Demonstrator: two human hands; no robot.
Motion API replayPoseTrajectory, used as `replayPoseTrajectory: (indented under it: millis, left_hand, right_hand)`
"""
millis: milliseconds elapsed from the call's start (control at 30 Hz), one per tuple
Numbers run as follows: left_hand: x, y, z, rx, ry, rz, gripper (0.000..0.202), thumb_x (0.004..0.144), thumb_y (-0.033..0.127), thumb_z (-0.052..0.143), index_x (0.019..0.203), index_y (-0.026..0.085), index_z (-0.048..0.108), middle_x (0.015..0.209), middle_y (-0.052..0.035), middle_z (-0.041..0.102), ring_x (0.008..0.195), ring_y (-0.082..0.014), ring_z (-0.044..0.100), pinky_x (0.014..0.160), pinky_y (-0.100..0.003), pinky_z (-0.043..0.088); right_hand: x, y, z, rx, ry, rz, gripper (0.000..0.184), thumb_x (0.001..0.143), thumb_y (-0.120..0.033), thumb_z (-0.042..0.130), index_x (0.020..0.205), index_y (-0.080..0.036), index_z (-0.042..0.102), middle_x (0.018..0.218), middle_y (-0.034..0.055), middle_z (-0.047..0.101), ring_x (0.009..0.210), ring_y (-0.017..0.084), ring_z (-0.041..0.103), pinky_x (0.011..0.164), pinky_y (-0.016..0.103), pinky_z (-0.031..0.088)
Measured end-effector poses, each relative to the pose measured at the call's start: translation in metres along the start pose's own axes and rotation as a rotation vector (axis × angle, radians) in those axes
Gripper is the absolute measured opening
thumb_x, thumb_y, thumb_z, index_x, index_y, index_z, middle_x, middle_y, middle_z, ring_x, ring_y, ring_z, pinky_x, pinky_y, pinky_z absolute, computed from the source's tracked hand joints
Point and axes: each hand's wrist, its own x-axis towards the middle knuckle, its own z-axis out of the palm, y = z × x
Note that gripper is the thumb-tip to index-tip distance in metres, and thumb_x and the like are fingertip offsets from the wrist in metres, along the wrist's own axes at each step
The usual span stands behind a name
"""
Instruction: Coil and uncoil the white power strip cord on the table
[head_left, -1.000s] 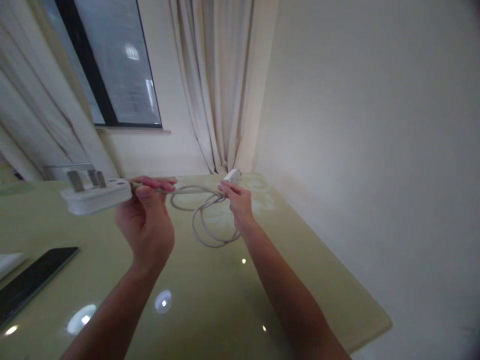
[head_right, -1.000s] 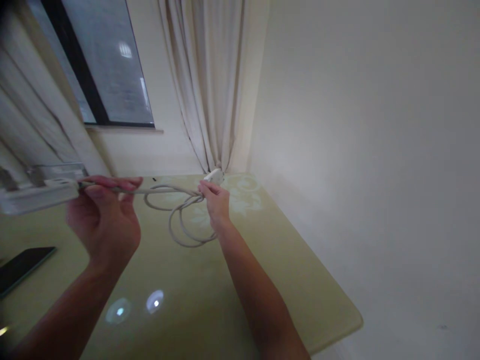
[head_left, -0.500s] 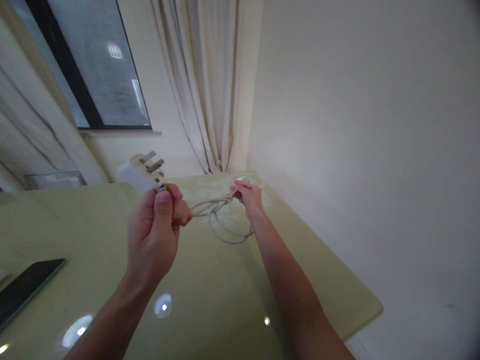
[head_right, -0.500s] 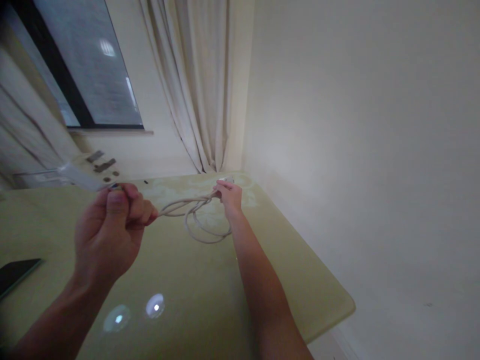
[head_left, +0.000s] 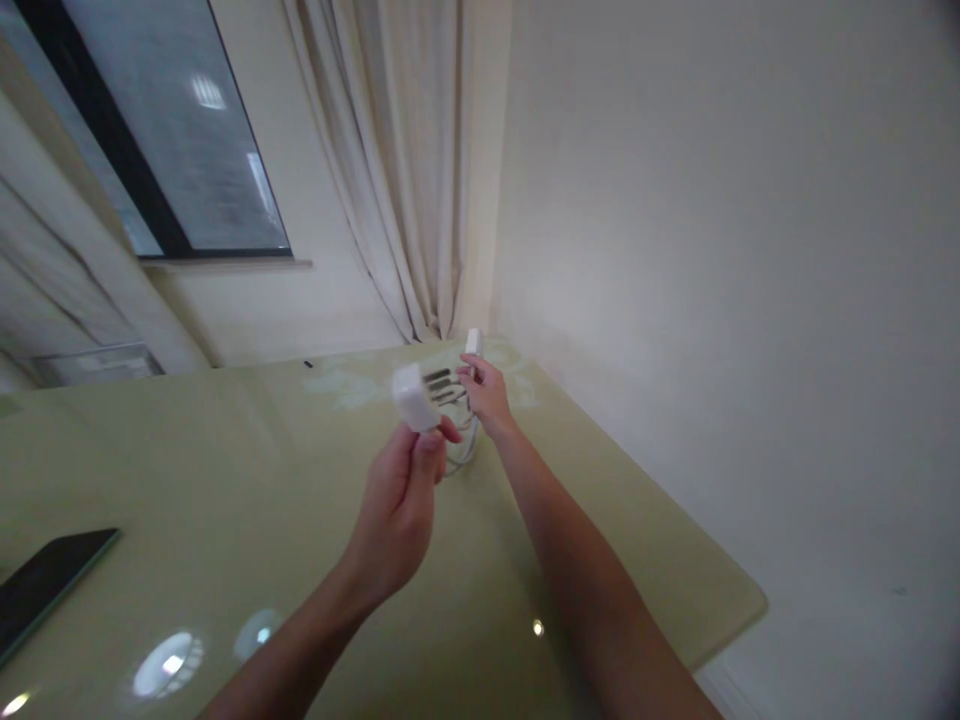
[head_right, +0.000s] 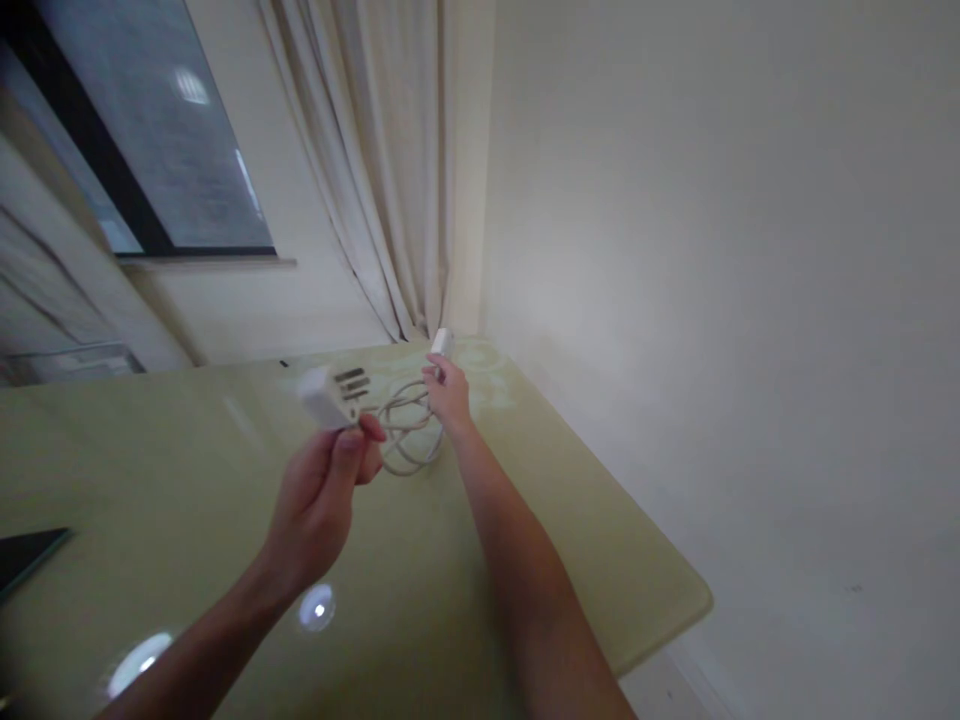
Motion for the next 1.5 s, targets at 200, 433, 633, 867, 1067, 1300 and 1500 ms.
replayPoseTrajectory:
  millis: [200, 433, 633, 867, 1067, 1300, 1500]
  left_hand:
    - [-0.006, 0.01, 0.006, 0.041, -0.007, -0.09, 0.044, 0.11, 0.057, 0.047, 0.102, 0.019, 0.068, 0.066, 0.0046, 0.037, 0.06, -0.0142, 0.037, 0.058, -0.031, 0.029]
    - [-0.029, 0.023, -0.008, -0.114, 0.102, -0.159, 0.043, 0.107, 0.058, 0.054, 0.103, 0.018, 0.069, 0.066, 0.0056, 0.034, 0.062, -0.0136, 0.032, 0.062, -0.031, 0.032]
    - [-0.068, 0.042, -0.022, -0.252, 0.262, -0.218, 0.043, 0.097, 0.061, 0.071, 0.096, 0.018, 0.071, 0.062, 0.0068, 0.033, 0.059, -0.0116, 0.035, 0.06, -0.027, 0.038]
    - [-0.076, 0.043, -0.069, -0.348, 0.433, -0.133, 0.04, 0.086, 0.055, 0.085, 0.093, 0.017, 0.073, 0.061, 0.0084, 0.033, 0.054, -0.0084, 0.035, 0.058, -0.023, 0.046]
    - [-0.033, 0.008, -0.118, -0.368, 0.552, -0.111, 0.023, 0.105, 0.042, 0.064, 0.11, 0.022, 0.072, 0.063, 0.0077, 0.042, 0.055, -0.0095, 0.04, 0.068, -0.024, 0.056]
    - [-0.002, -0.062, -0.118, -0.609, 0.777, -0.514, 0.035, 0.115, 0.031, 0.037, 0.095, 0.021, 0.064, 0.071, 0.0042, 0.054, 0.063, -0.0091, 0.055, 0.084, -0.03, 0.061]
    - [-0.019, -0.1, -0.103, -0.674, 0.689, -0.663, 0.021, 0.106, 0.011, 0.047, 0.096, 0.018, 0.064, 0.081, -0.0025, 0.064, 0.071, -0.0139, 0.065, 0.079, -0.036, 0.064]
  right_hand:
    - [0.002, 0.005, -0.007, -0.008, -0.064, -0.003, 0.02, 0.085, -0.019, 0.069, 0.091, -0.023, 0.087, 0.095, 0.0043, 0.085, 0.096, 0.024, 0.079, 0.097, 0.038, 0.06]
    - [-0.004, 0.007, -0.012, -0.054, -0.026, 0.004, 0.021, 0.086, -0.021, 0.07, 0.097, -0.024, 0.088, 0.102, 0.0045, 0.086, 0.103, 0.025, 0.079, 0.1, 0.04, 0.059]
    - [-0.015, -0.008, -0.013, -0.113, -0.103, 0.002, 0.019, 0.083, -0.015, 0.073, 0.088, -0.026, 0.088, 0.098, 0.0023, 0.086, 0.105, 0.025, 0.079, 0.105, 0.04, 0.058]
    - [-0.04, -0.031, -0.011, -0.095, -0.196, 0.025, 0.027, 0.092, -0.011, 0.063, 0.095, -0.024, 0.087, 0.111, 0.005, 0.084, 0.073, 0.016, 0.08, 0.072, 0.027, 0.063]
    - [-0.076, -0.035, -0.019, 0.031, -0.166, 0.098, 0.025, 0.096, -0.018, 0.058, 0.103, -0.02, 0.082, 0.132, 0.0095, 0.076, 0.061, 0.01, 0.075, 0.051, 0.019, 0.056]
    - [-0.102, -0.028, -0.02, 0.302, -0.126, 0.225, 0.012, 0.091, -0.029, 0.066, 0.095, -0.02, 0.073, 0.113, 0.0061, 0.077, 0.069, 0.011, 0.076, 0.062, 0.023, 0.063]
    - [-0.122, -0.016, -0.024, 0.496, -0.083, 0.318, 0.027, 0.078, -0.034, 0.074, 0.092, -0.025, 0.053, 0.111, -0.0001, 0.08, 0.055, 0.006, 0.064, 0.051, 0.017, 0.05]
